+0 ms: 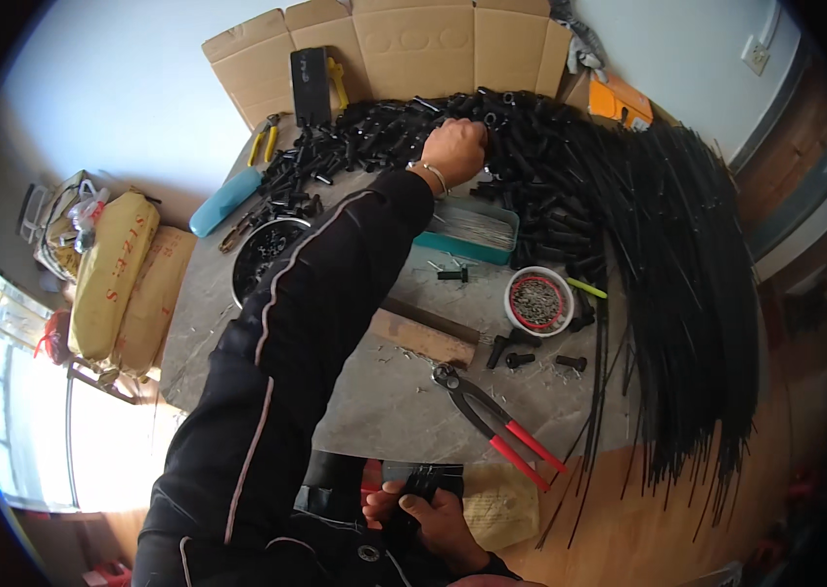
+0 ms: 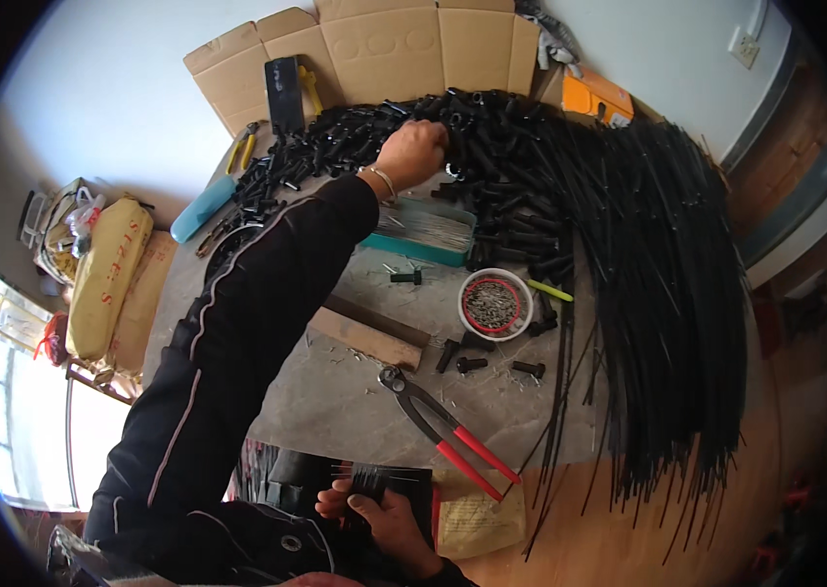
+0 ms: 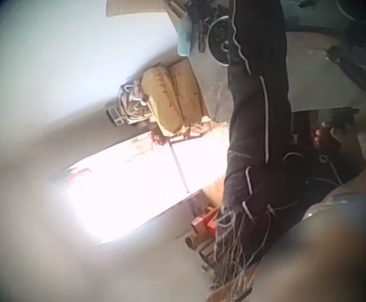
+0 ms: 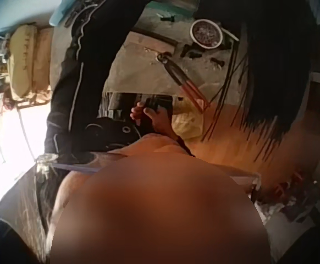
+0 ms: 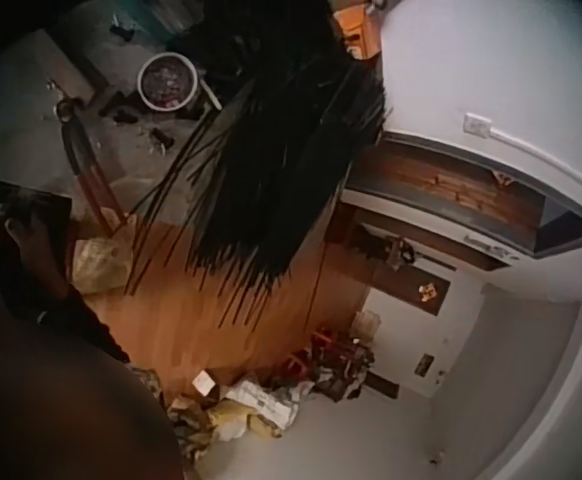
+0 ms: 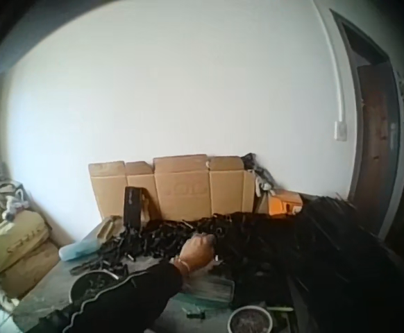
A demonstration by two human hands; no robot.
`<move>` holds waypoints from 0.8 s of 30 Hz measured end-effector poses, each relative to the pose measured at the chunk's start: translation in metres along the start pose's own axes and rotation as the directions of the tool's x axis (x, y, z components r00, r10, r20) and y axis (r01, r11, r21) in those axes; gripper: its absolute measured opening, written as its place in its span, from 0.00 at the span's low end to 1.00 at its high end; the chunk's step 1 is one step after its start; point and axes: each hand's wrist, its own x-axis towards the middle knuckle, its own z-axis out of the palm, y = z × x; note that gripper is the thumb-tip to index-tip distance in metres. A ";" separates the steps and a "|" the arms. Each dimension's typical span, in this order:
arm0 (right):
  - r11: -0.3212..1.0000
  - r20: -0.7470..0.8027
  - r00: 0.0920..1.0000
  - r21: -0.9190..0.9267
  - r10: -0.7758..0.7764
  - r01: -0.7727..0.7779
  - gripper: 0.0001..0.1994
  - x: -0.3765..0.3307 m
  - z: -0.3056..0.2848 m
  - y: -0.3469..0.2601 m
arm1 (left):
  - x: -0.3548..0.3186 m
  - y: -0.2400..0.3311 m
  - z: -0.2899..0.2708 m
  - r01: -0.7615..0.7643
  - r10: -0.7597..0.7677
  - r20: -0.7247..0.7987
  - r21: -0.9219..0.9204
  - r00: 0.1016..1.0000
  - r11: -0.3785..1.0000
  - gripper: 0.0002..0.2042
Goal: Inserting black bristles into a circular hub and trimming them with pliers.
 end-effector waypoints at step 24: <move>0.996 0.043 0.999 -0.087 -0.030 0.033 0.13 0.001 0.006 0.001 | -0.019 -0.001 -0.062 0.363 -0.347 0.425 0.048 0.836 0.931 0.14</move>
